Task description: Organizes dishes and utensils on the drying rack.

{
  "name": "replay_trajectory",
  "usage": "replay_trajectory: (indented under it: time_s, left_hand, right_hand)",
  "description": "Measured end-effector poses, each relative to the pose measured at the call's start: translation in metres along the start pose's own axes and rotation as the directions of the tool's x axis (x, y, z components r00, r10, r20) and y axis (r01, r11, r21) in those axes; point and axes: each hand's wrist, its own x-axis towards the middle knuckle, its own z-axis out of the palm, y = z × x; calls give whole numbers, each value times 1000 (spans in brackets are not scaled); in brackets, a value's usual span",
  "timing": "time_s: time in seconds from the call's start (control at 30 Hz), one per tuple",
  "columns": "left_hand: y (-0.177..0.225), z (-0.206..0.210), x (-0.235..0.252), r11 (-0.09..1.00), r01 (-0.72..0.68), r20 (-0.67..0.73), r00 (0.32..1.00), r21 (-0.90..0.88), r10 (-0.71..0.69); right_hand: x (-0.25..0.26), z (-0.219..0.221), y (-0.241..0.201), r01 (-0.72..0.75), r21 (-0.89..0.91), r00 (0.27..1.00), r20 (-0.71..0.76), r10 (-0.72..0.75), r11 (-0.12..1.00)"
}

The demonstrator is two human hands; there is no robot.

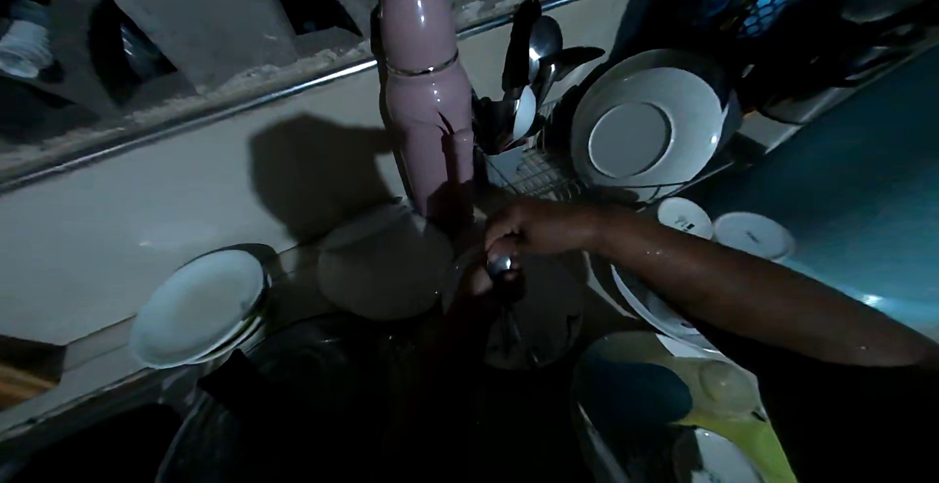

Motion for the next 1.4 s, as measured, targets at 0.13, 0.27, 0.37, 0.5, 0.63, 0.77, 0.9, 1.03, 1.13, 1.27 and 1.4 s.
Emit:
replay_trajectory:
  time_s: [0.13, 0.27, 0.37, 0.5, 0.63, 0.77, 0.9, 1.03, 1.13, 1.27, 1.4]
  left_hand:
    - [0, 7, -5, 998, 27, -336, 942, 59, -6]
    - [-10, -34, 13, 992, 37, -440, 898, 117, 19]
    - [-9, -24, 8, 994, 42, -470, 882, 99, 9]
    - [-11, -36, 5, 996, 19, -304, 953, 85, 8]
    - [1, -9, -13, 990, 78, -386, 922, 116, -27]
    - [-4, -40, 5, 980, 67, -289, 957, 185, -11]
    - [11, -9, -17, 961, 41, -355, 933, 272, 61]
    - [15, -9, -18, 942, -17, -183, 980, 334, 82]
    - [14, 3, -15, 907, -13, 36, 999, 420, -2]
    - [8, 8, -12, 887, -29, 187, 980, 461, -65]
    - [8, 8, -17, 814, -14, 78, 996, 581, -39]
  right_hand:
    - [-21, -47, 14, -119, -181, 949, -310, 59, 976]
    - [-17, -94, 29, -535, -295, 690, -694, 207, 792]
    - [4, -107, 35, -686, -229, 577, -749, 326, 690]
    - [33, -100, 51, -712, -309, 634, -670, 387, 630]
    - [55, -86, 68, -766, -326, 625, -579, 524, 554]
    - [71, -67, 87, -792, -225, 600, -457, 657, 567]
    - [59, -63, 45, -798, -180, 568, -545, 617, 575]
    - [18, -37, -6, -412, -78, 903, -166, 395, 908]
    - [4, -22, -2, -351, 170, 934, 138, 330, 921]
    - [-15, -26, 2, -279, 199, 960, 21, 281, 939]
    - [-27, -71, 4, -331, 25, 907, -269, 325, 943]
